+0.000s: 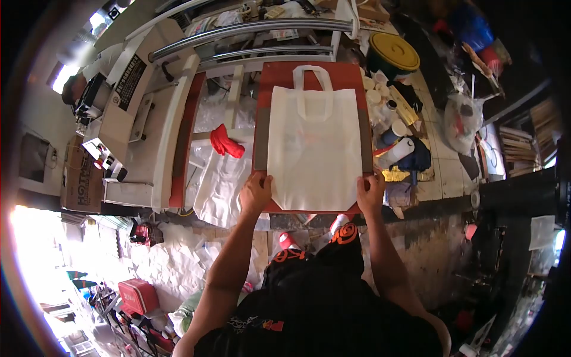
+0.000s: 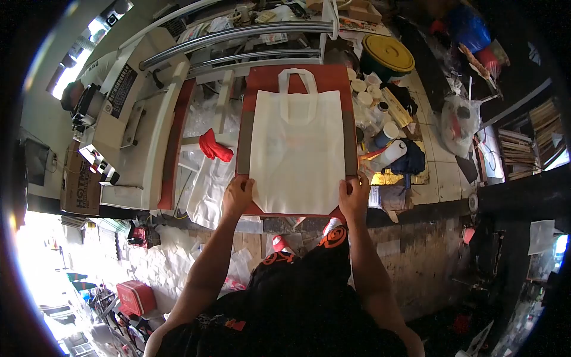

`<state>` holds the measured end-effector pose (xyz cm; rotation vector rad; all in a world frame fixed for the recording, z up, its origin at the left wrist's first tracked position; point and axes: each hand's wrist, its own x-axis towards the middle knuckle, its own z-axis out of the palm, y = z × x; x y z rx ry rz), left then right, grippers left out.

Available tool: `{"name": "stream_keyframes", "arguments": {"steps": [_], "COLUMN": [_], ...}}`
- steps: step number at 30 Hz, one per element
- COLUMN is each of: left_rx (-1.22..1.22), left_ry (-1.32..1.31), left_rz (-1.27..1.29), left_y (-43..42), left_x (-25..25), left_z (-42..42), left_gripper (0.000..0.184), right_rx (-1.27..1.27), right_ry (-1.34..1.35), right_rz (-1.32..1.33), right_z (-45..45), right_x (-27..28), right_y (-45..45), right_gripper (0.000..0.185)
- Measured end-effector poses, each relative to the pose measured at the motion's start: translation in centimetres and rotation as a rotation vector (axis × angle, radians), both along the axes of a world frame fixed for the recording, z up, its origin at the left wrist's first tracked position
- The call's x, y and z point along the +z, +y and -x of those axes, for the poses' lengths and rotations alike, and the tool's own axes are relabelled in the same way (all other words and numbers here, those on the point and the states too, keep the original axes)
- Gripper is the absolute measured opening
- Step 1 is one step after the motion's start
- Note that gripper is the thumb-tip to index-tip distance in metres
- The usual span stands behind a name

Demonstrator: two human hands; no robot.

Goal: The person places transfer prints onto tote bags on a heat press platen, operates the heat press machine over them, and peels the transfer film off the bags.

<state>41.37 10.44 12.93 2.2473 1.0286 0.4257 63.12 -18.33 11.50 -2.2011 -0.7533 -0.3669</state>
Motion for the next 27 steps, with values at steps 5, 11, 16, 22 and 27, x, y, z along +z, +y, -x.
{"name": "stream_keyframes", "arguments": {"steps": [5,11,16,22,27], "left_rx": [0.162,0.475,0.644,0.884,0.825], "left_ry": [-0.247,-0.405,-0.108,0.113,0.441], "left_rz": [0.266,0.491,0.574,0.856,1.040], "left_y": [1.2,0.7,-6.4,-20.4,-29.4], "left_x": [-1.3,-5.1,-15.8,-22.4,-24.3], "left_z": [1.7,10.9,24.2,37.9,45.2], "left_gripper": [0.029,0.032,0.033,0.035,0.040], "right_rx": [-0.194,-0.549,0.067,0.219,0.162], "right_ry": [0.697,1.545,1.178,0.831,0.648], "right_rz": [-0.482,-0.775,0.378,0.972,1.244], "right_z": [-2.5,4.2,9.7,9.3,10.2], "right_x": [-7.0,-18.6,-24.3,-31.0,-33.6], "right_y": [-6.0,-13.9,-3.1,6.5,11.5], "right_gripper": [0.018,0.012,0.018,0.044,0.065]}}
